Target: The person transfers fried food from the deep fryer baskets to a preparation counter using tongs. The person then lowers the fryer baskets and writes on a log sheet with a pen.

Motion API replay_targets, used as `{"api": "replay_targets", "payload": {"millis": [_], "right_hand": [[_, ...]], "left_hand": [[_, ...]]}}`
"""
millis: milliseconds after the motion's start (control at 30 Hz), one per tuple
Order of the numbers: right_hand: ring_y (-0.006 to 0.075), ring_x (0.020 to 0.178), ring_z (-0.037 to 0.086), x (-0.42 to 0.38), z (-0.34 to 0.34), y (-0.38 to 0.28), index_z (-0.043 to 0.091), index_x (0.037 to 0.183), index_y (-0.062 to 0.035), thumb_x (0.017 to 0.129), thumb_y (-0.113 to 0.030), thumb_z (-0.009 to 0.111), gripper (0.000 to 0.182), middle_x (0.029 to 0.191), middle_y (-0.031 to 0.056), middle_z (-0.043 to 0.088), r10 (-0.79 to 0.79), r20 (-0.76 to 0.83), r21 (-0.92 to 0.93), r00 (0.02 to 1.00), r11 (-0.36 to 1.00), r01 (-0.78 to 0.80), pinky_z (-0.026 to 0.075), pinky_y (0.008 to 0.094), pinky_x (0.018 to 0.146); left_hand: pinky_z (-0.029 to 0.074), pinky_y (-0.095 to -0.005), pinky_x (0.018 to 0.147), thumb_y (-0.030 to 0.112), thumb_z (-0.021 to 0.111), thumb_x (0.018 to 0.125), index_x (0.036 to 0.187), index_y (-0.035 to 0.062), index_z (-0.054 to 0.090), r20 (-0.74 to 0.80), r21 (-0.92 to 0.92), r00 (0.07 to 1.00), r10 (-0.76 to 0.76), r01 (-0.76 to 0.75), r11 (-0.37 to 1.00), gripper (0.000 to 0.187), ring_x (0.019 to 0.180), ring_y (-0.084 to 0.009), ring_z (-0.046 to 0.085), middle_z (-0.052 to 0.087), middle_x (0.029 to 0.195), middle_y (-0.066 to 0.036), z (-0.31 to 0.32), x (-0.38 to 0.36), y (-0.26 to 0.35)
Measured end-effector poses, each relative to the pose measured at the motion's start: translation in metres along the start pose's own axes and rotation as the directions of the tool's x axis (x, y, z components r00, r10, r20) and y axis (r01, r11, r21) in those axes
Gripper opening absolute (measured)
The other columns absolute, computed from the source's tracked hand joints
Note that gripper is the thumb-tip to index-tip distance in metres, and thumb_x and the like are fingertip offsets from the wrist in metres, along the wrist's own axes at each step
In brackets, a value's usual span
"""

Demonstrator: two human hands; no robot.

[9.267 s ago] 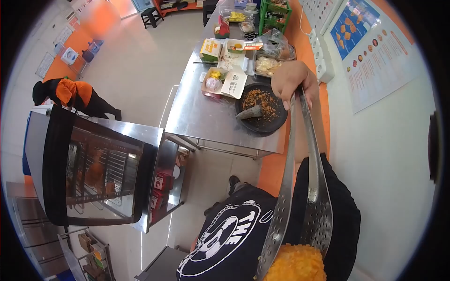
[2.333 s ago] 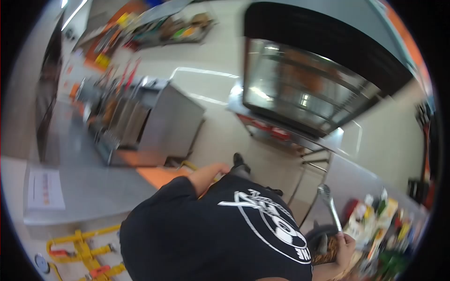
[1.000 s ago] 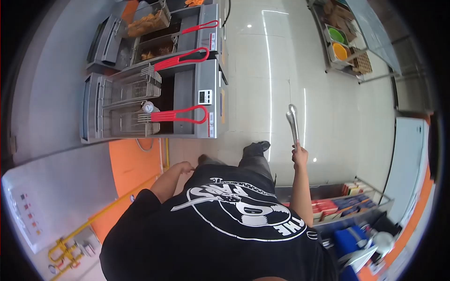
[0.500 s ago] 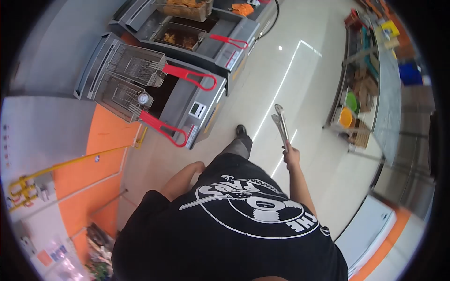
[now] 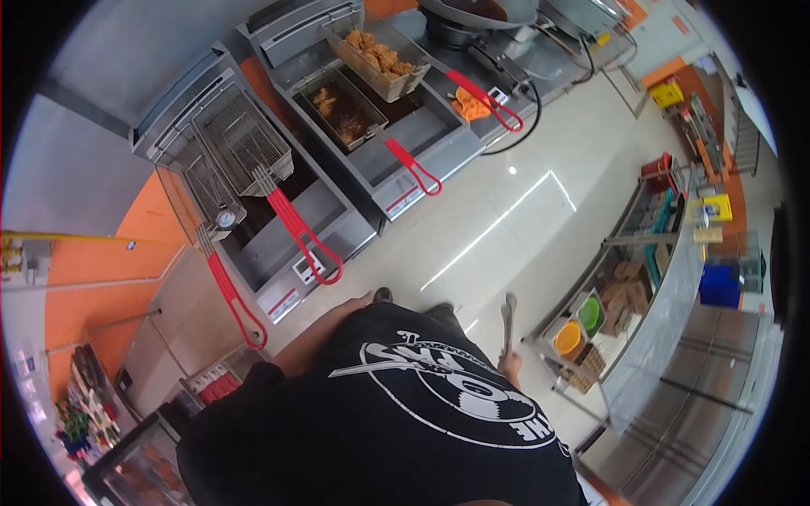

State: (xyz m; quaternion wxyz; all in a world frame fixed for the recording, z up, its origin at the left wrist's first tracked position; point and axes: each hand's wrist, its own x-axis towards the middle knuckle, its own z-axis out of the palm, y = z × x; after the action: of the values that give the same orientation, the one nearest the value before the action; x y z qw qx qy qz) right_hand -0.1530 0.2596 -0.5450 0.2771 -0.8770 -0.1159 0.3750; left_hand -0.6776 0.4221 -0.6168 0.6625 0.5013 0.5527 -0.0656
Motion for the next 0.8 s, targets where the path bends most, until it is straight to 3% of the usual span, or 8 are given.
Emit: {"api": "replay_targets", "payload": {"millis": [133, 200, 267, 400, 467, 567, 700, 800], "right_hand": [[0.0139, 0.042, 0.051, 0.139, -0.056, 0.121, 0.064, 0.071, -0.0045, 0.089, -0.032, 0.067, 0.034, 0.054, 0.0023, 0.055, 0.183, -0.083, -0.277, 0.980, 0.940, -0.199, 0.038, 0.0316, 0.037], [0.0142, 0.043, 0.052, 0.171, -0.068, 0.096, 0.064, 0.071, -0.0047, 0.090, -0.031, 0.067, 0.033, 0.055, 0.0025, 0.056, 0.130, -0.072, -0.477, 0.989, 0.866, -0.148, 0.038, 0.0319, 0.038], [0.0145, 0.043, 0.052, 0.219, -0.073, 0.066, 0.064, 0.071, -0.0049, 0.090, -0.030, 0.066, 0.031, 0.056, 0.0027, 0.056, 0.037, -0.026, -0.619, 0.999, 0.784, -0.045, 0.039, 0.0323, 0.038], [0.0151, 0.045, 0.053, 0.332, -0.078, -0.051, 0.064, 0.071, -0.0053, 0.090, -0.027, 0.065, 0.029, 0.057, 0.0031, 0.057, -0.154, 0.142, -0.650, 0.978, 0.730, 0.209, 0.040, 0.0329, 0.039], [0.0147, 0.046, 0.054, 0.321, -0.062, -0.190, 0.064, 0.074, -0.0057, 0.092, -0.027, 0.064, 0.027, 0.059, 0.0023, 0.058, -0.130, 0.279, -0.493, 0.951, 0.831, 0.259, 0.040, 0.0317, 0.039], [0.0110, 0.043, 0.047, 0.353, -0.030, -0.315, 0.063, 0.079, -0.0060, 0.095, -0.038, 0.060, 0.035, 0.058, -0.0006, 0.052, -0.115, 0.269, -0.234, 0.956, 0.955, 0.180, 0.036, 0.0286, 0.038], [0.0090, 0.039, 0.042, 0.391, 0.000, -0.414, 0.062, 0.085, 0.0017, 0.094, -0.051, 0.060, 0.054, 0.055, -0.0010, 0.048, -0.220, 0.333, -0.146, 0.917, 0.948, 0.281, 0.029, 0.0260, 0.035], [0.0086, 0.037, 0.039, 0.401, 0.017, -0.449, 0.062, 0.083, 0.0013, 0.093, -0.051, 0.061, 0.054, 0.055, -0.0006, 0.047, -0.209, 0.364, -0.145, 0.908, 0.950, 0.276, 0.026, 0.0259, 0.034]], "left_hand": [[0.049, -0.0383, 0.088, 0.063, 0.042, 0.097, 0.120, 0.0025, 0.062, -0.056, -0.359, 0.963, 0.264, -0.266, 0.895, 0.068, 0.105, -0.0253, 0.063, 0.066, 0.116, -0.014, -0.024, -0.008, 0.132], [0.049, -0.0382, 0.089, 0.061, 0.045, 0.097, 0.122, 0.0026, 0.059, -0.040, -0.645, 0.945, 0.324, -0.272, 0.714, 0.065, 0.109, -0.0236, 0.060, 0.062, 0.122, -0.013, -0.043, -0.017, 0.214], [0.050, -0.0326, 0.092, 0.034, 0.060, 0.098, 0.110, 0.0055, 0.064, -0.121, -0.883, 0.948, 0.294, -0.238, 0.404, 0.032, 0.101, -0.0175, 0.062, 0.066, 0.106, -0.008, -0.056, 0.019, 0.262], [0.052, -0.0341, 0.084, 0.047, 0.063, 0.093, 0.109, 0.0050, 0.062, -0.386, -0.912, 0.922, -0.018, -0.379, 0.154, 0.045, 0.094, -0.0219, 0.065, 0.068, 0.101, -0.012, -0.095, 0.083, 0.321], [0.053, -0.0339, 0.081, 0.035, 0.064, 0.095, 0.101, 0.0051, 0.061, -0.455, -0.866, 0.886, -0.091, -0.464, -0.184, 0.031, 0.083, -0.0198, 0.064, 0.065, 0.087, -0.007, -0.110, 0.087, 0.348], [0.053, -0.0348, 0.077, 0.028, 0.060, 0.098, 0.098, 0.0046, 0.058, -0.536, -0.791, 0.843, 0.046, -0.483, -0.376, 0.023, 0.076, -0.0181, 0.059, 0.058, 0.079, -0.003, -0.128, 0.116, 0.335], [0.050, -0.0315, 0.069, 0.025, 0.058, 0.099, 0.099, 0.0061, 0.056, -0.563, -0.759, 0.825, -0.040, -0.536, -0.370, 0.019, 0.069, -0.0152, 0.053, 0.049, 0.073, 0.000, -0.139, 0.103, 0.362], [0.044, -0.0283, 0.061, 0.028, 0.061, 0.098, 0.098, 0.0079, 0.054, -0.583, -0.773, 0.806, 0.102, -0.512, -0.373, 0.021, 0.061, -0.0110, 0.045, 0.043, 0.068, 0.003, -0.141, 0.105, 0.357]]}}
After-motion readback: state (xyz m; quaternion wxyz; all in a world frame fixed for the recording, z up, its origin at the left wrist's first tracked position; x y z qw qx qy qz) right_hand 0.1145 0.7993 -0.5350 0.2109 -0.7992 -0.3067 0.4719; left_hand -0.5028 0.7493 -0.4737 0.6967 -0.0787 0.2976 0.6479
